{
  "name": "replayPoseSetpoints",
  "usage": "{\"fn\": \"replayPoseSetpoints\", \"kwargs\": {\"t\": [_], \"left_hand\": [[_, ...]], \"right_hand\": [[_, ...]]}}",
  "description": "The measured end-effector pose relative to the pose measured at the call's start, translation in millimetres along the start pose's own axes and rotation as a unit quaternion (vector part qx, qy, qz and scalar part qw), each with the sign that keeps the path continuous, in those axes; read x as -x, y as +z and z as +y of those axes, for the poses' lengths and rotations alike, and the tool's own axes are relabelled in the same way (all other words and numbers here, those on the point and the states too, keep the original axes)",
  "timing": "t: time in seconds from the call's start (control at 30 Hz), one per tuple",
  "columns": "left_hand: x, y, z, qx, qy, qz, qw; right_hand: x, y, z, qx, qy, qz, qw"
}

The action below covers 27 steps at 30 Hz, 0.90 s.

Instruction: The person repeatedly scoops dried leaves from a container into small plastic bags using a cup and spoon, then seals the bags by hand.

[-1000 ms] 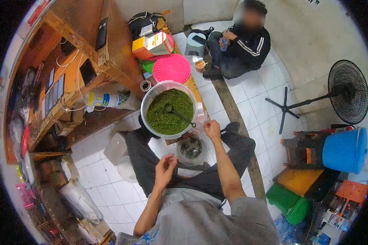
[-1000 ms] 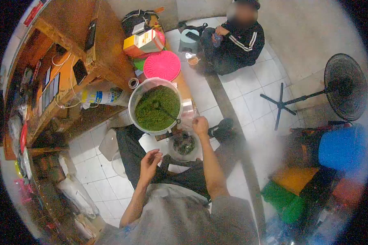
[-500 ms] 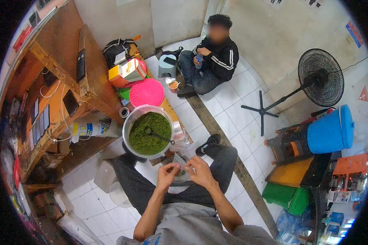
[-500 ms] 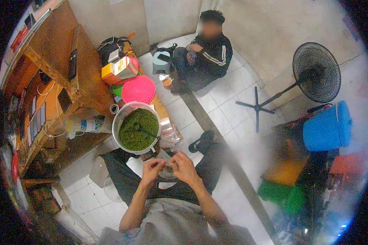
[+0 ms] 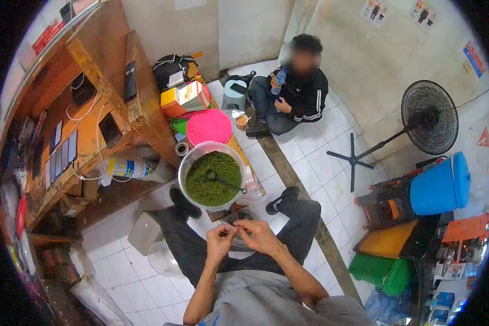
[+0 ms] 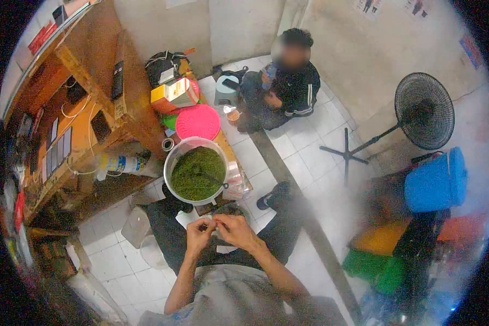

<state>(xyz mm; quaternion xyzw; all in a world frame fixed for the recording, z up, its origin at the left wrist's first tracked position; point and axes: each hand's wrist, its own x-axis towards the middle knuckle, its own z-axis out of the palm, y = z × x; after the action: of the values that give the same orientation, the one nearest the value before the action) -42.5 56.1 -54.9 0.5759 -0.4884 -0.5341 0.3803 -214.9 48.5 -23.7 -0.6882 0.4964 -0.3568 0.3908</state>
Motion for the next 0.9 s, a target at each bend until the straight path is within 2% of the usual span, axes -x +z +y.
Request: {"fn": "replayPoseSetpoints", "kwargs": {"t": [0.03, 0.1, 0.13, 0.17, 0.23, 0.33, 0.4, 0.47, 0.5, 0.53, 0.57, 0.6, 0.63, 0.7, 0.73, 0.77, 0.8, 0.83, 0.87, 0.9], "left_hand": [[1.3, -1.9, 3.3, 0.003, -0.002, 0.005, 1.000], [1.9, -7.4, 10.2, -0.055, 0.036, 0.009, 0.998], [2.2, -11.6, 11.2, -0.071, -0.027, -0.003, 0.997], [2.8, -14.5, 15.1, -0.094, 0.037, 0.004, 0.995], [4.1, -18.1, 17.4, -0.107, 0.066, 0.008, 0.992], [2.0, -21.1, 14.5, -0.040, 0.082, 0.017, 0.996], [2.3, -24.8, 17.8, -0.044, 0.084, 0.011, 0.995], [1.5, -26.6, 15.1, -0.034, 0.086, 0.021, 0.995], [1.0, -29.0, 16.4, -0.035, 0.087, 0.006, 0.996], [2.5, -29.6, 16.3, -0.037, 0.088, -0.011, 0.995], [3.5, -28.4, 11.0, -0.037, 0.085, -0.007, 0.996], [2.0, -27.0, 5.5, 0.027, 0.067, -0.035, 0.997], [0.6, -26.1, 2.7, 0.089, 0.052, -0.063, 0.993], [0.4, -26.2, 3.2, 0.100, 0.039, -0.060, 0.992], [1.2, -25.0, 1.8, 0.050, 0.047, -0.042, 0.997], [3.1, -25.5, -0.4, -0.003, 0.054, -0.019, 0.998], [3.5, -23.5, -4.6, -0.085, 0.097, 0.015, 0.992], [3.8, -20.0, -7.3, -0.169, 0.139, 0.048, 0.975], [6.5, -18.9, 0.0, -0.239, 0.124, 0.065, 0.961], [9.1, -18.2, 7.0, -0.305, 0.110, 0.081, 0.942]], "right_hand": [[-2.0, 2.7, -4.1, 0.027, -0.031, 0.014, 0.999], [-2.1, -0.3, -12.0, 0.032, -0.018, -0.027, 0.999], [-3.9, -2.7, -17.6, 0.037, -0.004, -0.063, 0.997], [-5.4, -0.4, -12.3, 0.031, -0.034, -0.066, 0.997], [-8.3, -0.9, -19.1, -0.021, 0.020, -0.054, 0.998], [-10.7, 3.9, -22.6, -0.005, 0.046, -0.057, 0.997], [-11.7, 11.7, -23.6, 0.005, 0.047, -0.065, 0.997], [-11.4, 21.6, -22.3, 0.021, 0.014, 0.024, 0.999], [-8.1, 24.3, -18.1, 0.020, 0.015, 0.015, 1.000], [-4.6, 27.4, -10.0, -0.113, 0.094, 0.027, 0.989], [-1.6, 31.4, -0.1, -0.243, 0.171, 0.042, 0.954], [-4.3, 31.5, 6.4, -0.316, 0.181, 0.032, 0.931], [-1.9, 28.0, 9.5, -0.318, 0.180, 0.030, 0.930], [-4.6, 21.1, 2.7, -0.269, 0.183, -0.001, 0.946], [-8.7, 15.7, -12.2, -0.251, 0.169, -0.025, 0.953], [-6.0, 15.3, -7.8, -0.236, 0.212, -0.028, 0.948], [-8.8, 13.6, -11.5, -0.080, 0.159, -0.043, 0.983], [-16.8, 11.8, -40.0, 0.046, 0.087, -0.024, 0.995], [-11.6, 23.6, 3.0, 0.154, -0.036, 0.036, 0.987], [-14.8, 22.8, -4.1, 0.200, -0.070, 0.074, 0.974]]}}
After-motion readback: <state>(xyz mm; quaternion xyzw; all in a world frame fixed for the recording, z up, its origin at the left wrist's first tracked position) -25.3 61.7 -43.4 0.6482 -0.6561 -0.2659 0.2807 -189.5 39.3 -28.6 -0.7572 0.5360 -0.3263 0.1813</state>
